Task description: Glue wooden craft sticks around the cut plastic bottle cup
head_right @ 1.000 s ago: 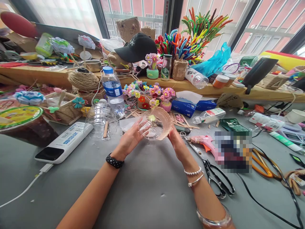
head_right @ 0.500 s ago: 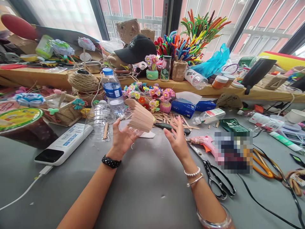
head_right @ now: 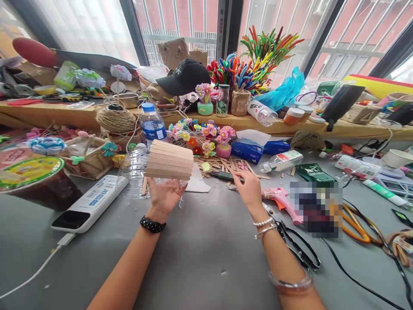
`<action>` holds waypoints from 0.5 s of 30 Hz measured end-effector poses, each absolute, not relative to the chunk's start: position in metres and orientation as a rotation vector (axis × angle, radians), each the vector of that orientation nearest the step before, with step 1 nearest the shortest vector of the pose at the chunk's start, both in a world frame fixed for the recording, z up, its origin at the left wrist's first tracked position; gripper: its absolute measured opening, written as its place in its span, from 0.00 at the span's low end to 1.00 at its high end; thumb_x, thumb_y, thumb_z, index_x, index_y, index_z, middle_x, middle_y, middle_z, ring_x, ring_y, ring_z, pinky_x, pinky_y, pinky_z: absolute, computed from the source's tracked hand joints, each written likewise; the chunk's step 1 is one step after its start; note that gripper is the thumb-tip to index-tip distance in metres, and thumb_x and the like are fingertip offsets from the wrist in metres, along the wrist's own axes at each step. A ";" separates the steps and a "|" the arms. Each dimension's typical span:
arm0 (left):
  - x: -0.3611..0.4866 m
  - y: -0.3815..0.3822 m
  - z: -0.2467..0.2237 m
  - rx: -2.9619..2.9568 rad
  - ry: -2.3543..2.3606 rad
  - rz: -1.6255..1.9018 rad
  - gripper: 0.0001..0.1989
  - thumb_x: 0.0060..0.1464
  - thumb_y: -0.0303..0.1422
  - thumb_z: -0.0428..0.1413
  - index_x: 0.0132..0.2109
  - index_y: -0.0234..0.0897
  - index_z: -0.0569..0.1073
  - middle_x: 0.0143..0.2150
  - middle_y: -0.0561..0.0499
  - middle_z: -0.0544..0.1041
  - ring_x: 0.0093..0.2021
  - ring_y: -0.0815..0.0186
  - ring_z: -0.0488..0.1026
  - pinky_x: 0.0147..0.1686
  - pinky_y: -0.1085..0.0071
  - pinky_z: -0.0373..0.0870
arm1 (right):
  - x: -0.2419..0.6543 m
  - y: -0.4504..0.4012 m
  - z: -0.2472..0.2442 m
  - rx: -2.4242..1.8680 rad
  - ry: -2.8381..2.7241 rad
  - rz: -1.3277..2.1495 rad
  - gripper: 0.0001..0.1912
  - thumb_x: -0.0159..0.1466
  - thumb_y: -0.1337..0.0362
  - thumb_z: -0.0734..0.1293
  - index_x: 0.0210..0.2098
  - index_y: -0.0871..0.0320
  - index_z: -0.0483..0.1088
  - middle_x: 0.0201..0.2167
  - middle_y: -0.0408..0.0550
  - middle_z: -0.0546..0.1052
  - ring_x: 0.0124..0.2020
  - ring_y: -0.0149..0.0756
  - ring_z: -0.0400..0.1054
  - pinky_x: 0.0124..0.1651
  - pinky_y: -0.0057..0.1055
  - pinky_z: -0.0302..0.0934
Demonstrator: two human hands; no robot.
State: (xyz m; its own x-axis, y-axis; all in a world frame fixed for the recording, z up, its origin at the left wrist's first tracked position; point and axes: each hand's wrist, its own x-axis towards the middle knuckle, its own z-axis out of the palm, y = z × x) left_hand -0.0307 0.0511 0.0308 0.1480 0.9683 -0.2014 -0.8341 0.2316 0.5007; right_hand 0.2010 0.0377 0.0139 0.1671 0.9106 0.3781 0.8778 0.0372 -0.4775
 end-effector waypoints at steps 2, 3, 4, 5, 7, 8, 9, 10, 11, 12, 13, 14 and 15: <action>-0.031 0.051 0.030 0.315 0.499 1.319 0.26 0.52 0.50 0.40 0.45 0.37 0.69 0.37 0.46 0.75 0.35 0.62 0.73 0.30 0.67 0.71 | 0.203 0.051 0.016 -1.863 -1.760 0.040 0.13 0.59 0.62 0.57 0.33 0.60 0.72 0.36 0.50 0.75 0.39 0.36 0.67 0.43 0.33 0.59; -0.031 0.050 0.029 0.327 0.480 1.314 0.24 0.52 0.49 0.41 0.46 0.38 0.69 0.38 0.46 0.75 0.36 0.61 0.72 0.30 0.67 0.71 | 0.203 0.058 0.018 -1.893 -1.793 0.023 0.13 0.59 0.63 0.57 0.33 0.60 0.72 0.36 0.51 0.75 0.39 0.37 0.67 0.43 0.32 0.59; -0.031 0.050 0.029 0.338 0.463 1.309 0.23 0.53 0.48 0.41 0.46 0.40 0.69 0.39 0.47 0.75 0.37 0.61 0.72 0.31 0.66 0.71 | 0.201 0.064 0.019 -1.925 -1.829 0.004 0.13 0.59 0.64 0.57 0.33 0.60 0.72 0.36 0.52 0.75 0.38 0.38 0.67 0.42 0.33 0.59; -0.031 0.050 0.028 0.345 0.451 1.305 0.22 0.53 0.47 0.42 0.47 0.41 0.69 0.39 0.48 0.75 0.38 0.61 0.72 0.31 0.66 0.71 | 0.199 0.070 0.020 -1.959 -1.868 -0.016 0.13 0.59 0.65 0.57 0.33 0.61 0.73 0.36 0.54 0.75 0.38 0.39 0.67 0.41 0.33 0.59; -0.031 0.050 0.027 0.349 0.446 1.303 0.20 0.53 0.46 0.44 0.46 0.42 0.69 0.40 0.49 0.75 0.38 0.61 0.72 0.31 0.65 0.70 | 0.192 0.079 0.022 -2.021 -1.948 -0.051 0.14 0.60 0.67 0.56 0.31 0.63 0.72 0.34 0.58 0.75 0.39 0.41 0.67 0.41 0.34 0.58; -0.031 0.050 0.027 0.349 0.452 1.304 0.20 0.52 0.45 0.44 0.46 0.42 0.69 0.40 0.49 0.76 0.37 0.61 0.72 0.31 0.64 0.70 | 0.188 0.083 0.022 -2.048 -1.985 -0.064 0.14 0.61 0.67 0.56 0.31 0.64 0.72 0.34 0.59 0.74 0.40 0.42 0.67 0.41 0.35 0.59; -0.030 0.050 0.027 0.349 0.461 1.303 0.20 0.52 0.45 0.44 0.46 0.41 0.70 0.40 0.49 0.76 0.36 0.61 0.72 0.32 0.64 0.70 | 0.184 0.087 0.022 -2.074 -2.017 -0.075 0.14 0.61 0.67 0.56 0.32 0.65 0.72 0.34 0.60 0.74 0.41 0.41 0.67 0.41 0.35 0.59; -0.030 0.050 0.027 0.352 0.471 1.301 0.20 0.52 0.46 0.45 0.46 0.41 0.70 0.39 0.49 0.76 0.35 0.61 0.72 0.32 0.63 0.70 | 0.179 0.090 0.021 -2.101 -2.042 -0.082 0.13 0.61 0.67 0.57 0.33 0.66 0.71 0.35 0.59 0.73 0.42 0.41 0.66 0.42 0.35 0.59; -0.030 0.050 0.026 0.356 0.483 1.298 0.21 0.52 0.46 0.45 0.46 0.40 0.70 0.39 0.49 0.76 0.35 0.61 0.72 0.33 0.63 0.70 | 0.176 0.094 0.020 -2.130 -2.061 -0.087 0.12 0.61 0.66 0.58 0.36 0.66 0.70 0.37 0.58 0.72 0.42 0.39 0.66 0.42 0.35 0.60; -0.031 0.050 0.026 0.362 0.498 1.291 0.22 0.51 0.47 0.45 0.47 0.40 0.70 0.39 0.49 0.76 0.35 0.60 0.72 0.35 0.63 0.69 | 0.173 0.097 0.020 -2.158 -2.074 -0.092 0.12 0.61 0.63 0.59 0.39 0.65 0.68 0.39 0.55 0.71 0.42 0.37 0.66 0.43 0.36 0.61; -0.031 0.049 0.025 0.369 0.514 1.279 0.23 0.51 0.48 0.45 0.47 0.39 0.70 0.38 0.48 0.76 0.36 0.60 0.72 0.36 0.62 0.69 | 0.170 0.101 0.019 -2.183 -2.086 -0.096 0.15 0.61 0.61 0.60 0.43 0.64 0.66 0.42 0.53 0.70 0.42 0.35 0.65 0.43 0.37 0.61; -0.031 0.049 0.023 0.376 0.529 1.263 0.24 0.51 0.48 0.45 0.47 0.38 0.70 0.37 0.48 0.76 0.36 0.59 0.72 0.37 0.62 0.69 | 0.169 0.104 0.018 -2.200 -2.097 -0.101 0.17 0.60 0.60 0.60 0.46 0.63 0.64 0.44 0.52 0.68 0.43 0.35 0.65 0.43 0.38 0.62; -0.032 0.048 0.021 0.385 0.543 1.245 0.24 0.50 0.49 0.45 0.47 0.38 0.70 0.36 0.48 0.77 0.36 0.59 0.72 0.37 0.62 0.68 | 0.168 0.107 0.018 -2.213 -2.110 -0.108 0.18 0.60 0.59 0.60 0.47 0.62 0.63 0.46 0.52 0.67 0.43 0.35 0.65 0.44 0.39 0.62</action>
State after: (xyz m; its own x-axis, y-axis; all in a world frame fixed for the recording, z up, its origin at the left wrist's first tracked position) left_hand -0.0320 0.0484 0.0210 0.2209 0.9590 -0.1774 -0.7824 0.2828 0.5548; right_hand 0.1677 0.1067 0.0179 0.0480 0.9930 0.1078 0.9988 -0.0470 -0.0111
